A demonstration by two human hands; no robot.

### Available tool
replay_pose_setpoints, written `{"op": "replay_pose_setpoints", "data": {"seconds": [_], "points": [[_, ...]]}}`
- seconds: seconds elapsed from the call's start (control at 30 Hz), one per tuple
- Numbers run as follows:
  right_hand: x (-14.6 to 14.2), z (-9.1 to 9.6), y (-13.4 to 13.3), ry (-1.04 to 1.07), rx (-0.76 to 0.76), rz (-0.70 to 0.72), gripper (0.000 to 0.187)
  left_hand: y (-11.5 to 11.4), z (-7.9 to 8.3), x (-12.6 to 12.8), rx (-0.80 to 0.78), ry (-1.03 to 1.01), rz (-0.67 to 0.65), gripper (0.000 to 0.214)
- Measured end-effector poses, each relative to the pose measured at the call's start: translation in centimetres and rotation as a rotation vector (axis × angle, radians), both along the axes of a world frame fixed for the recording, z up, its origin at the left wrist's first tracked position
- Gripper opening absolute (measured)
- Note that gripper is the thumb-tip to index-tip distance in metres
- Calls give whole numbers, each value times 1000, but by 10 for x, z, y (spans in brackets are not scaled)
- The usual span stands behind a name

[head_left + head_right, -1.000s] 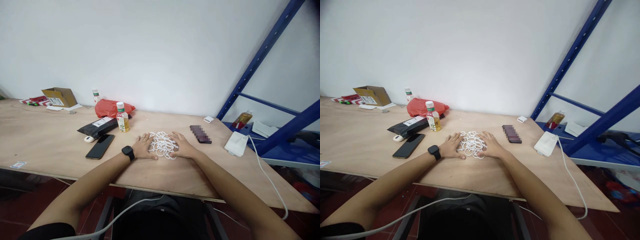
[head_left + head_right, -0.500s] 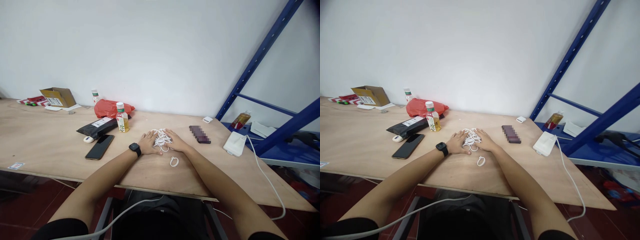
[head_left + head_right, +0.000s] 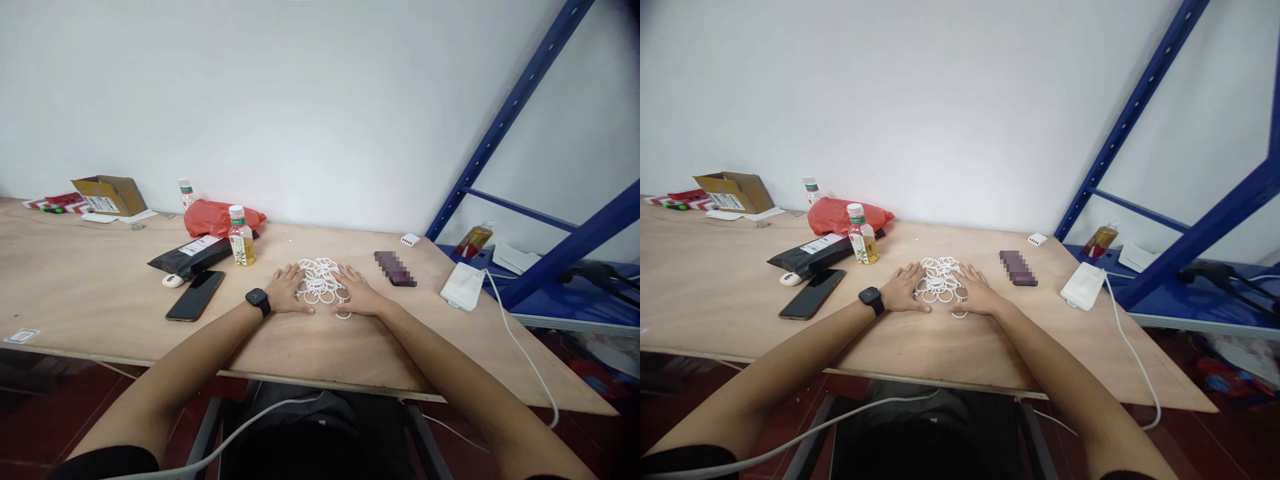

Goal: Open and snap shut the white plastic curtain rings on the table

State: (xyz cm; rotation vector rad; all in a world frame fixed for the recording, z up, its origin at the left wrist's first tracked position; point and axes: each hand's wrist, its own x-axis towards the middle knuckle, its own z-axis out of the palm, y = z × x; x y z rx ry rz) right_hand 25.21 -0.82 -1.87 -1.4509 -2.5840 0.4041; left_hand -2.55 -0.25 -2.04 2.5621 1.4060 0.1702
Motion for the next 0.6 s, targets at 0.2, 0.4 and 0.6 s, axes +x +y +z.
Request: {"op": "replay_pose_setpoints", "data": {"seconds": [0.2,0.4,0.6], "points": [[-25,-4,35,-25,37,-13,118,14,0,14,-5,6,5,127],[-31,-12,41,59,145,31,104,18,-4,20,35,-53,-19,114],[-30,-6,40,87,179,-4,97,19,-7,22,94,-124,-1,108]]}}
